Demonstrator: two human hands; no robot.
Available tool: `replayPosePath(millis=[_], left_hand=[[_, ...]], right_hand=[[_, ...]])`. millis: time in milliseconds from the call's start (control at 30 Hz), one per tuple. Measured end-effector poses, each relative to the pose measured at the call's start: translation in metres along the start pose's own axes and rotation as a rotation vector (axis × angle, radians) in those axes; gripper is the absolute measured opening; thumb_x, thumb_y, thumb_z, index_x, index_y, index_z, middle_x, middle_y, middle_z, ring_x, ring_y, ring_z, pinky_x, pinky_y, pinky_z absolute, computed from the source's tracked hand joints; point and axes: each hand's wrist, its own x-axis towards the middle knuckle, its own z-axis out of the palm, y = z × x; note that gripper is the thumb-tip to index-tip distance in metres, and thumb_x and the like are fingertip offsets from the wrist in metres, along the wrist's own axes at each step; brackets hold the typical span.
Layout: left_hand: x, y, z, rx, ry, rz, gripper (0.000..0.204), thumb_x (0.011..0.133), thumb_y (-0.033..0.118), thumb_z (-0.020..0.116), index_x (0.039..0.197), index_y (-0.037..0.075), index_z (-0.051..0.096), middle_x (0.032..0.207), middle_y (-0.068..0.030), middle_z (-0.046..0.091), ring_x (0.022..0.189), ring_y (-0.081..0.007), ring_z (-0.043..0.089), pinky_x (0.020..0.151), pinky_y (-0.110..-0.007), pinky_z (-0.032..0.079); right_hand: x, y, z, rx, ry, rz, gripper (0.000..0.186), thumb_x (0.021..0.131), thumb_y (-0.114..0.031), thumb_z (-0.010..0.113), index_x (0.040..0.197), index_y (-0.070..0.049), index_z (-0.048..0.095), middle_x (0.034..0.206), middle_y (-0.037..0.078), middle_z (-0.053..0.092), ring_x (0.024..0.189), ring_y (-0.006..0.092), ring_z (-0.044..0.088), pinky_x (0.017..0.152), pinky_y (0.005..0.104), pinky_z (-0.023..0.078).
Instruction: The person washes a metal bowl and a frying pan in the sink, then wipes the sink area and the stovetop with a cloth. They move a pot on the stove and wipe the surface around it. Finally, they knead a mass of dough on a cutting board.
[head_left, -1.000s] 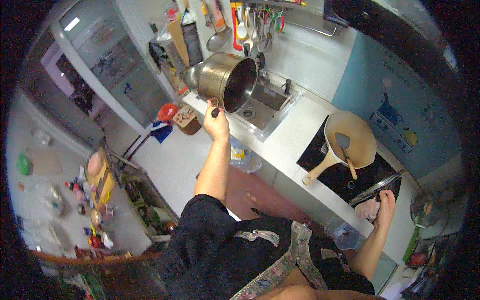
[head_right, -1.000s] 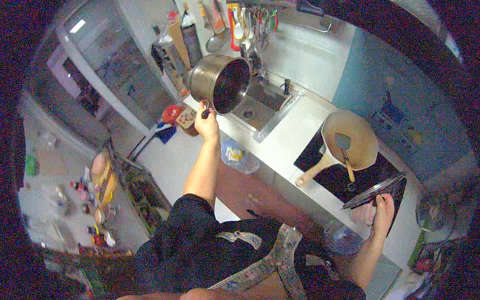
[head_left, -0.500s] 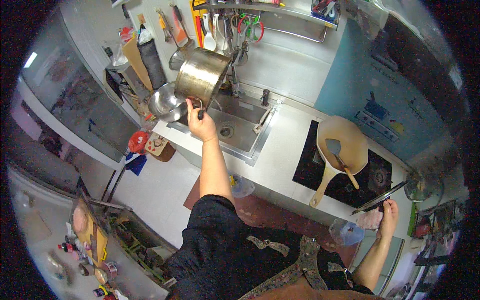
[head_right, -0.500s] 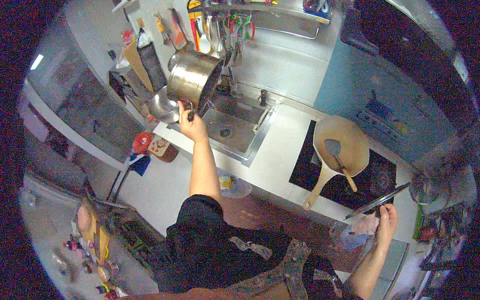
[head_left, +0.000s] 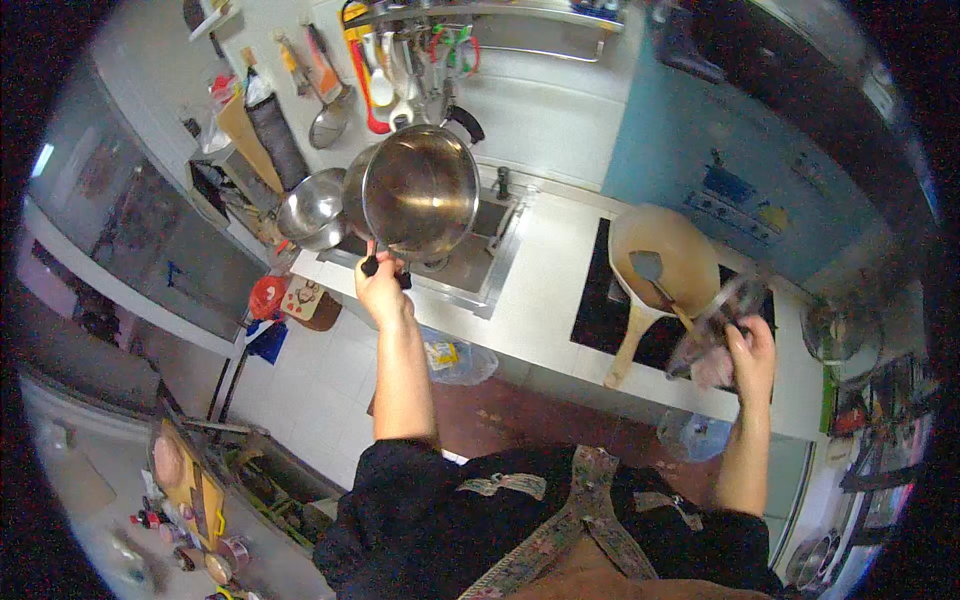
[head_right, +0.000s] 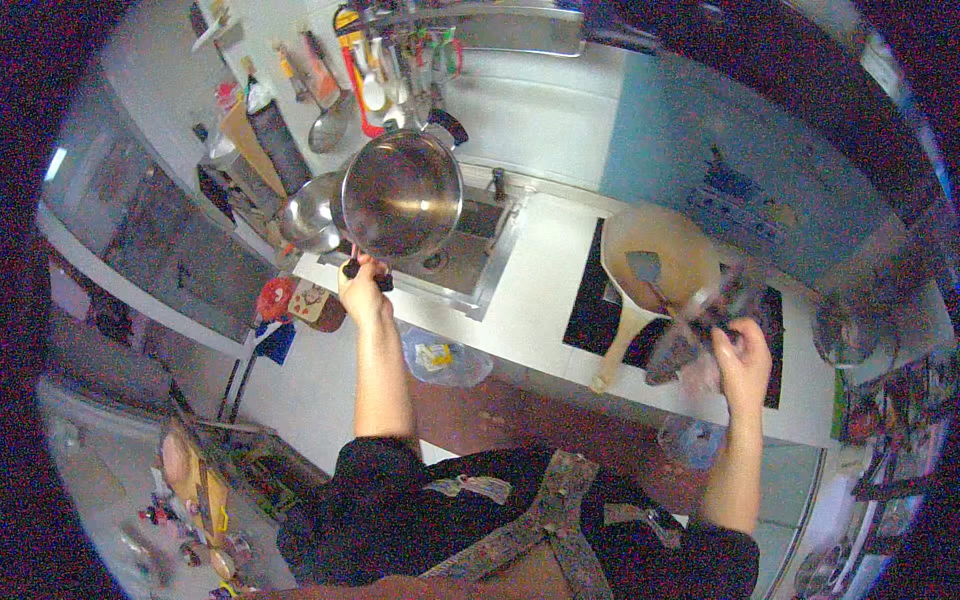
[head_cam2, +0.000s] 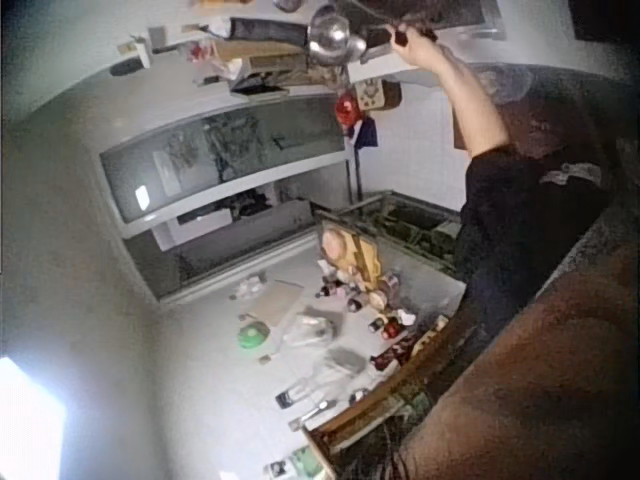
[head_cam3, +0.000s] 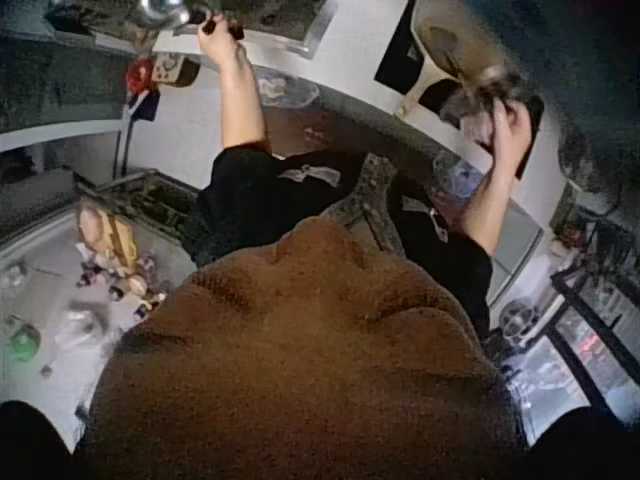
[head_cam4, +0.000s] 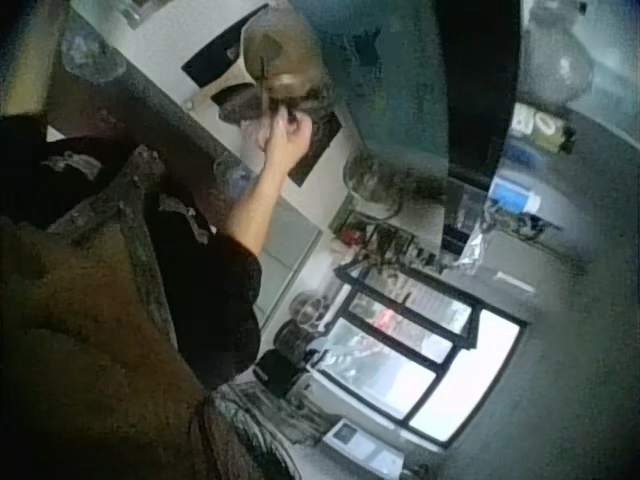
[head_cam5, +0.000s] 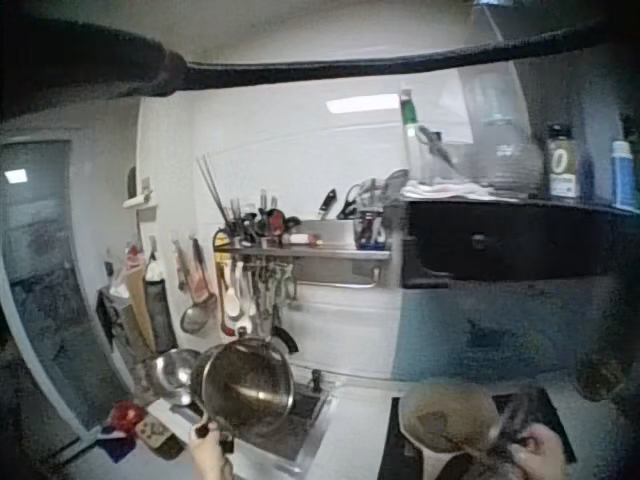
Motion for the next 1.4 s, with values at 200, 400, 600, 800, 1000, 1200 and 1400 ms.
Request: replayPosePath(millis=[200,400,600,800,1000,1200,1400], left_hand=[[-0.129,0.047,0.023,-0.004,-0.218,-0.407,0.03,0.072,-0.013,0.059,0.098,0.001,0.056,0.091,-0.0097,0.061,0.069,-0.0221,0.06,0.063,-0.036,0.052],[-0.251,0.032,0.067,0.056,-0.52,-0.65,0.029,0.072,-0.014,0.054,0.093,0.005,0.053,0.092,-0.0074,0.057,0.084,-0.0238,0.06,0.073,-0.037,0.052],[-0.399,-0.012,0.128,0.109,-0.843,-0.948,0.03,0.068,-0.016,0.052,0.091,0.004,0.053,0.091,-0.0095,0.056,0.079,-0.0247,0.055,0.067,-0.038,0.047],[-0.591,-0.086,0.167,0.201,-0.988,-1.203,0.035,0.068,-0.016,0.052,0.097,0.002,0.054,0.091,-0.0119,0.06,0.082,-0.0297,0.06,0.068,-0.042,0.053],[-0.711,-0.145,0.197,0.34,-1.166,-1.532,0.031,0.069,-0.013,0.056,0.099,-0.002,0.057,0.086,-0.0163,0.063,0.078,-0.0309,0.063,0.071,-0.042,0.054],[-0.771,-0.252,0.207,0.463,-1.282,-1.614,0.032,0.069,-0.008,0.056,0.099,-0.003,0.063,0.093,-0.0156,0.068,0.086,-0.0322,0.067,0.08,-0.041,0.056],[-0.816,-0.357,0.267,0.449,-1.309,-1.71,0.027,0.069,0.0,0.058,0.095,-0.003,0.064,0.089,-0.0139,0.069,0.08,-0.0314,0.066,0.078,-0.041,0.055]], right_hand=[[0.006,-0.09,0.004,-0.205,-0.021,-0.272,0.048,0.074,-0.039,0.083,0.104,-0.005,0.068,0.096,0.014,0.072,0.085,0.0282,0.071,0.075,0.0388,0.056],[-0.01,-0.089,-0.066,-0.229,-0.021,-0.287,0.044,0.073,-0.036,0.081,0.1,-0.008,0.063,0.073,0.012,0.066,0.067,0.0304,0.067,0.061,0.0393,0.052],[-0.05,-0.015,-0.178,-0.423,0.122,-0.188,0.043,0.072,-0.038,0.08,0.097,-0.008,0.061,0.066,0.009,0.065,0.064,0.031,0.067,0.059,0.0425,0.052],[-0.102,0.098,-0.307,-0.65,0.163,0.08,0.045,0.072,-0.041,0.078,0.096,-0.006,0.062,0.079,0.015,0.068,0.076,0.035,0.069,0.067,0.0466,0.054],[-0.135,0.176,-0.385,-0.673,0.224,0.423,0.049,0.072,-0.042,0.078,0.103,-0.007,0.065,0.086,0.017,0.07,0.082,0.0366,0.069,0.074,0.045,0.054],[-0.124,0.275,-0.421,-0.703,0.212,0.619,0.056,0.077,-0.047,0.076,0.11,-0.004,0.066,0.101,0.021,0.071,0.096,0.0387,0.069,0.088,0.0484,0.054],[-0.046,0.364,-0.458,-0.814,0.072,0.684,0.063,0.078,-0.052,0.075,0.117,-0.004,0.064,0.105,0.02,0.071,0.102,0.0373,0.069,0.091,0.0462,0.053]])
